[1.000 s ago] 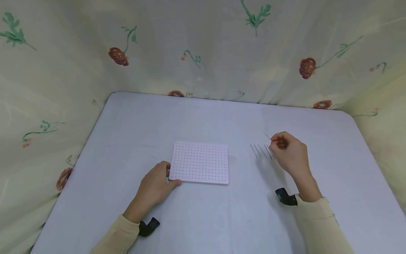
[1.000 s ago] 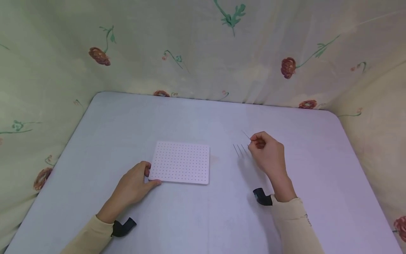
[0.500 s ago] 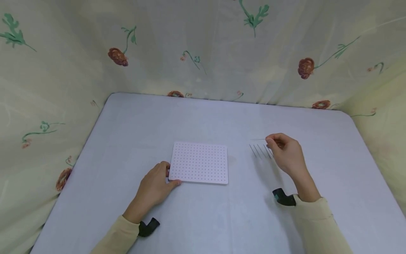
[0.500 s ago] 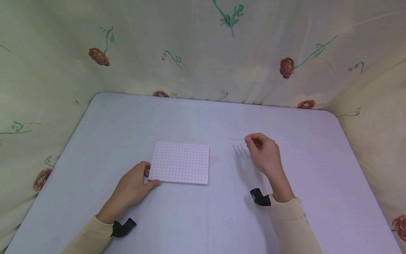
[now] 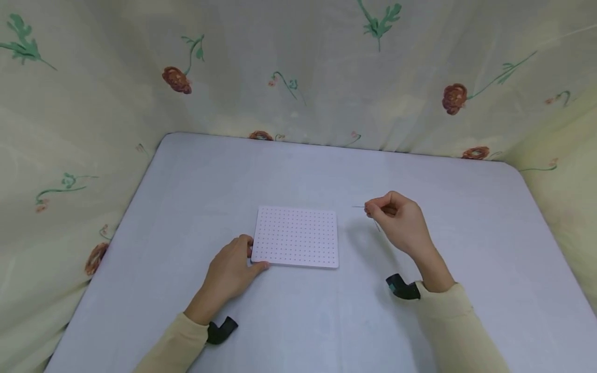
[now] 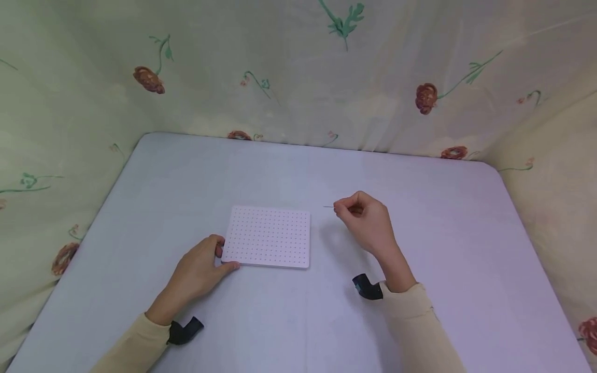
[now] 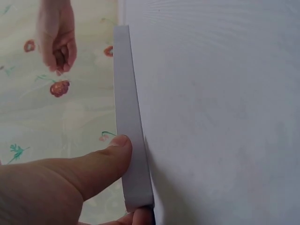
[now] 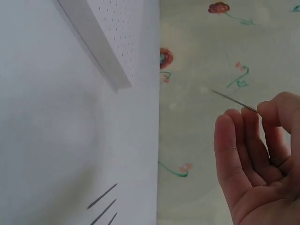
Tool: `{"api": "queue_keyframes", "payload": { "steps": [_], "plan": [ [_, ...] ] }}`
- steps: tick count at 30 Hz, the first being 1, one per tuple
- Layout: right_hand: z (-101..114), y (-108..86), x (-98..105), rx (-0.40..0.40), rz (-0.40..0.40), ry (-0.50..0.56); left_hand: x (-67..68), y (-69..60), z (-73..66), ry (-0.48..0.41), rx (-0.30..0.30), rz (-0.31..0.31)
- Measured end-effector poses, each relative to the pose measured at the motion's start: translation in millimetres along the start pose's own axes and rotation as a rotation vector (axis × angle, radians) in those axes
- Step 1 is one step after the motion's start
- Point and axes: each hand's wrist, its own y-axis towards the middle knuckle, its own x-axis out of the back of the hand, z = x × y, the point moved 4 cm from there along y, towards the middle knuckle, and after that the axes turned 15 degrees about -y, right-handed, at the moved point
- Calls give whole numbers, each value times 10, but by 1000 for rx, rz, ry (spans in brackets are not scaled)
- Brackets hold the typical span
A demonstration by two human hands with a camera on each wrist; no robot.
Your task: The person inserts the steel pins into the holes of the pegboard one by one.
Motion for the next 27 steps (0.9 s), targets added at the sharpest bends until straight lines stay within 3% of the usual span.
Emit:
{"api": "queue_keyframes", "payload": {
  "steps": [12,17,27],
  "plan": [
    [380,-7,-277,162,-99,-169,-10,0,-21,2,-14,-9],
    [480,-9,-379,219,-94,-183,-4,-5,-18,6,-4,-12],
    [628,-26,-542,257,-29,-214,-4,-7,-19,-3,8,-14]
  ]
}}
